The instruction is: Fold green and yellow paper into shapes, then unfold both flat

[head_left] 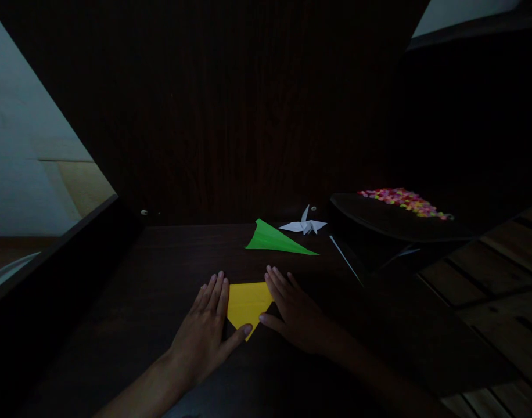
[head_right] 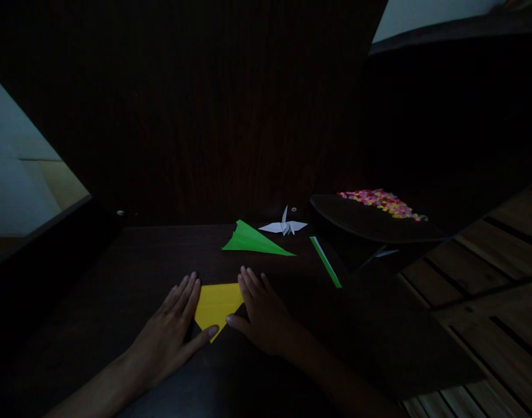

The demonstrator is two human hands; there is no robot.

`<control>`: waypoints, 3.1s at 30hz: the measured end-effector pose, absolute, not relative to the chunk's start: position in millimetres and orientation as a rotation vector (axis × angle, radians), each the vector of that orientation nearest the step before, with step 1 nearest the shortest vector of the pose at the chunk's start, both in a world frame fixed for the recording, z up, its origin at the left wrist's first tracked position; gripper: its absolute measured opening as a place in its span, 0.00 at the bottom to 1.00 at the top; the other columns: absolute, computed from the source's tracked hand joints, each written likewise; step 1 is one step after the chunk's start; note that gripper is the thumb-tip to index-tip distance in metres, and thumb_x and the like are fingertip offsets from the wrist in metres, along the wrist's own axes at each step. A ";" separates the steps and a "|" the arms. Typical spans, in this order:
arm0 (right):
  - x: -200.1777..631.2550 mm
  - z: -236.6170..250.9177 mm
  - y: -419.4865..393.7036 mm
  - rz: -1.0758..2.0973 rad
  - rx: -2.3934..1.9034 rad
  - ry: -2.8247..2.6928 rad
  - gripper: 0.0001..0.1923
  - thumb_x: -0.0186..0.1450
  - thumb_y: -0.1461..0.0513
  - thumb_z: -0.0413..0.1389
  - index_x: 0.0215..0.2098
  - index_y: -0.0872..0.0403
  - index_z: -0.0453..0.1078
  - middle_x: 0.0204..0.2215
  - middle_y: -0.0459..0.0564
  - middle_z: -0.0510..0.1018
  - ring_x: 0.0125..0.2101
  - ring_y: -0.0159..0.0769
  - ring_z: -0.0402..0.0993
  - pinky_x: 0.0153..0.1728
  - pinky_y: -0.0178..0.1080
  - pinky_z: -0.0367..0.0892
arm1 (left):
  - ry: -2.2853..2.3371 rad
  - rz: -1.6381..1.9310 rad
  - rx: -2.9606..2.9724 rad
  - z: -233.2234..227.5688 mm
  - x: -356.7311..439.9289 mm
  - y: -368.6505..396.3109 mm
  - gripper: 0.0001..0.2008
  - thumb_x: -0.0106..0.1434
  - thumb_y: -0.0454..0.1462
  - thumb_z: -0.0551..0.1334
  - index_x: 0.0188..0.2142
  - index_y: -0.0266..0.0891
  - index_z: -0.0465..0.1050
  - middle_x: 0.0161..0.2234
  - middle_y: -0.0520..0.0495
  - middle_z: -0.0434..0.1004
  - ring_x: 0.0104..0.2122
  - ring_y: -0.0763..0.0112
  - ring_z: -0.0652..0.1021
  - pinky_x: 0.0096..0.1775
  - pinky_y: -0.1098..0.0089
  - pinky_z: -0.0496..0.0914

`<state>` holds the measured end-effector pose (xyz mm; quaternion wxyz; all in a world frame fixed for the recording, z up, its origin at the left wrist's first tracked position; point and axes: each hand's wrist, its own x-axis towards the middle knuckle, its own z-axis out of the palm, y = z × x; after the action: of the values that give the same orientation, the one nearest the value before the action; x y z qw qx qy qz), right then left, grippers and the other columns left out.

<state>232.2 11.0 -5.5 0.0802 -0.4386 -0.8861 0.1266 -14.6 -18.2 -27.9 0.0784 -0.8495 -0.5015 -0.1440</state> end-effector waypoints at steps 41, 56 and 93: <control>259.0 6.0 39.6 0.420 -0.926 -2.653 0.21 0.70 0.61 0.53 0.61 0.52 0.65 0.62 0.48 0.66 0.68 0.42 0.48 0.65 0.55 0.54 | -1.319 -0.270 -2.837 -3.0 -34.9 -5.7 0.43 0.65 0.61 0.51 0.70 0.40 0.44 0.68 0.38 0.52 0.66 0.50 0.58 0.63 0.50 0.56; 255.7 -2.3 41.7 0.342 -0.822 -2.635 0.20 0.69 0.61 0.57 0.59 0.54 0.68 0.59 0.53 0.71 0.65 0.43 0.56 0.64 0.53 0.56 | -1.265 -0.236 -3.114 14.4 -27.9 -5.1 0.38 0.68 0.53 0.55 0.70 0.39 0.44 0.69 0.38 0.50 0.66 0.52 0.57 0.63 0.47 0.57; 248.0 -14.8 40.3 0.081 -0.657 -2.480 0.14 0.70 0.64 0.54 0.54 0.56 0.70 0.44 0.54 0.81 0.43 0.40 0.77 0.43 0.42 0.73 | -1.260 -0.504 -3.077 15.0 -31.7 0.6 0.38 0.63 0.54 0.62 0.67 0.41 0.55 0.59 0.35 0.70 0.57 0.50 0.72 0.52 0.52 0.73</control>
<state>248.0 40.3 -14.8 0.2832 -0.2456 -0.9266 0.0302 -31.7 0.6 15.0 -0.1105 -0.9093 -0.3725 -0.1490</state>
